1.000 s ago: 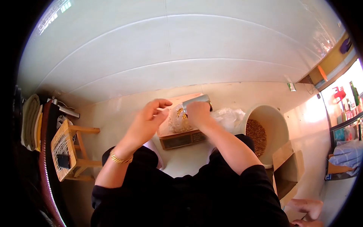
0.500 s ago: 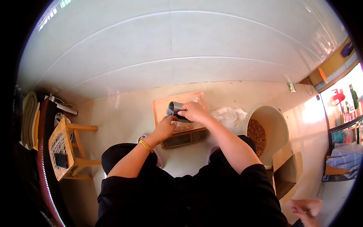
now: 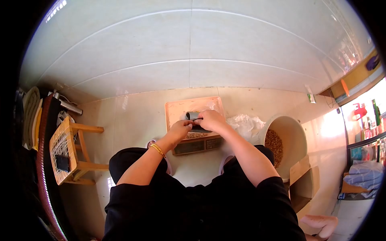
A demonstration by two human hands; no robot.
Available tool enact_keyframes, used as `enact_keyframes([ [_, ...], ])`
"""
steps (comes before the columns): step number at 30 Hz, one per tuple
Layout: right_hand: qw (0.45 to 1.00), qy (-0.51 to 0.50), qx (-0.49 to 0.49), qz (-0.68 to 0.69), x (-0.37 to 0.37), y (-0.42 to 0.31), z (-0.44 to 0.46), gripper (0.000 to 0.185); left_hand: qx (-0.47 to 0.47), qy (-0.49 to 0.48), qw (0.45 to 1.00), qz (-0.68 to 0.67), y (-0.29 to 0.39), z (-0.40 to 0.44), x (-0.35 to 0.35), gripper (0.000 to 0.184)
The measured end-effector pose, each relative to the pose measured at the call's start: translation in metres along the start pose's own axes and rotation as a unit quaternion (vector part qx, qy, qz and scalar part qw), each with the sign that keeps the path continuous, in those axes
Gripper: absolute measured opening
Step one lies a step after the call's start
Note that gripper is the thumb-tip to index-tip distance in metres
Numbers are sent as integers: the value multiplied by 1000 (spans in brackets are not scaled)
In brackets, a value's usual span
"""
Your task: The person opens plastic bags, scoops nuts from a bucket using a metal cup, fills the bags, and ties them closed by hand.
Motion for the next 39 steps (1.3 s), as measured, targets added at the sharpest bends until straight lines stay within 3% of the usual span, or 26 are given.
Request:
enact_keyframes([
  [2,999,28,37,-22,-1,1,-1,25,-4,7,1000,3,-16,16,-4,31],
  [8,985,119,7,-121,3,10,5,22,21,21,1000,-3,-27,24,-10,40],
  [11,980,129,38,-149,1,22,14,20,8,39,999,-5,-40,33,-5,47],
  [13,978,123,40,-161,-5,28,19,18,-3,54,998,-17,-33,27,0,51],
  [18,970,56,26,-235,-30,32,32,15,4,-3,981,-194,-12,3,3,52],
  [22,962,74,28,-261,-47,29,35,13,-2,-11,976,-218,-3,-4,3,51],
  [26,956,50,9,-289,-61,28,48,14,11,-33,987,-159,-12,2,-4,51],
  [33,978,14,-61,-201,-43,26,55,18,17,-21,991,-131,-7,-6,15,52],
  [36,989,80,-34,-117,-22,53,62,22,21,-7,992,-127,-9,-9,16,53],
  [38,999,3,-26,22,-9,62,58,28,25,-17,993,-117,-10,-7,13,53],
  [39,999,5,-28,20,-2,60,51,28,30,-24,994,-106,-10,-6,11,54],
])
Point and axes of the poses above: each hand's wrist, its own z-axis towards the middle knuckle, its own x-axis out of the back of the hand, y = z × x, the point moved 2 cm from there along z, towards the middle knuckle, and after that the axes turned 12 degrees about z, right-handed, at the moved point
